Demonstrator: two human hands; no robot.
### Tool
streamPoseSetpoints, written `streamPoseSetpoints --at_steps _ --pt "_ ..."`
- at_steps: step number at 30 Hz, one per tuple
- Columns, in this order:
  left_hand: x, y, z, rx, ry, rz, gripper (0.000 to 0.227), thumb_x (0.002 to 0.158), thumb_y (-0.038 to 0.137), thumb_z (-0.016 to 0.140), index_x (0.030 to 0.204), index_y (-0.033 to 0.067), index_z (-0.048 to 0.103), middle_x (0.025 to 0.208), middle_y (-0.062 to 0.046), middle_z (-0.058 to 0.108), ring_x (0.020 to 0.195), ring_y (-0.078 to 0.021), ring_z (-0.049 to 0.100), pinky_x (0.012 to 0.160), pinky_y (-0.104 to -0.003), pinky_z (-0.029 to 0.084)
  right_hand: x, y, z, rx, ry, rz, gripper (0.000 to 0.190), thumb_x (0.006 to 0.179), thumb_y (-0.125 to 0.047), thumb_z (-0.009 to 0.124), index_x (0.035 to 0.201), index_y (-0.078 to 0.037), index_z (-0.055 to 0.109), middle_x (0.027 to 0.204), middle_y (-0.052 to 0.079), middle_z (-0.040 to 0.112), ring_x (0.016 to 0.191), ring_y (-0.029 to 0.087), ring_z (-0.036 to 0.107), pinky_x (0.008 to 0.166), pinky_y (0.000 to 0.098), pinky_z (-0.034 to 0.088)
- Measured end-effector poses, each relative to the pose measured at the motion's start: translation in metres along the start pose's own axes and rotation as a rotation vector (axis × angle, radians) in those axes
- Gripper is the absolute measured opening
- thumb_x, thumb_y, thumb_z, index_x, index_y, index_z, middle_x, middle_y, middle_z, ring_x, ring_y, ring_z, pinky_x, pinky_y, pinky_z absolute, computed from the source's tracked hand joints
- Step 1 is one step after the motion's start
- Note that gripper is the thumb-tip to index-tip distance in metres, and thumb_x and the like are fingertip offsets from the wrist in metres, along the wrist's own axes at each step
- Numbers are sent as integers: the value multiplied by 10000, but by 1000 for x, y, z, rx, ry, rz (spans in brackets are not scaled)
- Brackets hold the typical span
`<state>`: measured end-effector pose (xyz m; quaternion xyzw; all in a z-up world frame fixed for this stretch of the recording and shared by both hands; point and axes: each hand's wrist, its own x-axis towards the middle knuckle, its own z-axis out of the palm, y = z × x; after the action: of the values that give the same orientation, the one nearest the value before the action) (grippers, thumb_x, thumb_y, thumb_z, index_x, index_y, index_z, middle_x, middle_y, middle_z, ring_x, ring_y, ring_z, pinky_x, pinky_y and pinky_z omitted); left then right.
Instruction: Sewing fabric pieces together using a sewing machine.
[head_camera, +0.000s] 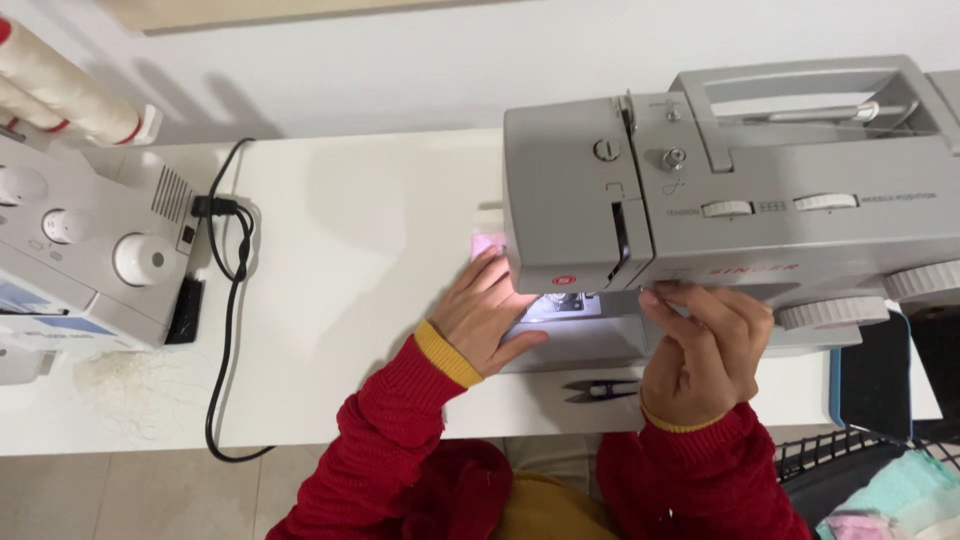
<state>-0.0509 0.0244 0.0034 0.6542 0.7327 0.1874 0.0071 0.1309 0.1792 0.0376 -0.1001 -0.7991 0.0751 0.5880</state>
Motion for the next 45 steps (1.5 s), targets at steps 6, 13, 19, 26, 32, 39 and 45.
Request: streamPoseSetpoints --at_steps 6,13,19,26,32,39,45 --pt "-3 2 -3 -37 123 75 512 983 504 588 1244 75 689 996 -204 642 1184 -396 552 1241 -523 276 -1 -3 -3 -4 -39 33 392 771 212 566 987 -29 788 1110 59 692 1069 261 577 866 327 499" --pt "-7 5 -5 -62 184 106 532 965 466 646 1324 77 596 990 -176 623 1172 -386 553 1239 -529 278 3 -7 -7 -8 -63 37 414 748 208 543 989 -25 787 1124 51 703 1070 264 565 871 329 495" --pt "-10 9 -11 -98 190 118 568 950 418 687 1387 82 552 1014 -155 603 1166 -370 552 1250 -527 290 7 -10 -10 -49 -63 35 438 749 215 551 1015 -24 805 1128 43 723 1083 251 550 851 315 494" --pt "-13 9 -7 -47 225 108 605 944 463 679 1366 49 550 1100 -178 602 1256 -392 514 1249 -558 265 -4 0 -16 -24 71 -20 351 655 207 514 857 39 747 927 102 701 858 263 617 779 398 516" --pt "-18 -4 8 -3 263 99 618 982 528 610 1300 -1 581 1345 -220 596 1435 -374 438 1279 -562 219 -4 8 -10 56 -264 180 350 734 175 526 910 -35 742 806 91 655 858 266 593 728 348 498" --pt "-12 -7 3 107 272 66 756 984 578 548 1356 -79 563 1451 -241 536 1451 -363 411 1247 -550 197 -78 123 51 471 -400 494 173 1036 8 521 1131 19 665 1055 91 713 1011 245 655 909 348 517" --pt "-17 -7 1 76 194 -28 722 1001 558 546 1355 -72 556 1427 -231 540 1452 -361 432 1272 -540 207 -121 194 119 1740 -197 1031 348 1071 -224 554 1375 -58 593 1357 62 632 1235 195 608 1038 358 497"
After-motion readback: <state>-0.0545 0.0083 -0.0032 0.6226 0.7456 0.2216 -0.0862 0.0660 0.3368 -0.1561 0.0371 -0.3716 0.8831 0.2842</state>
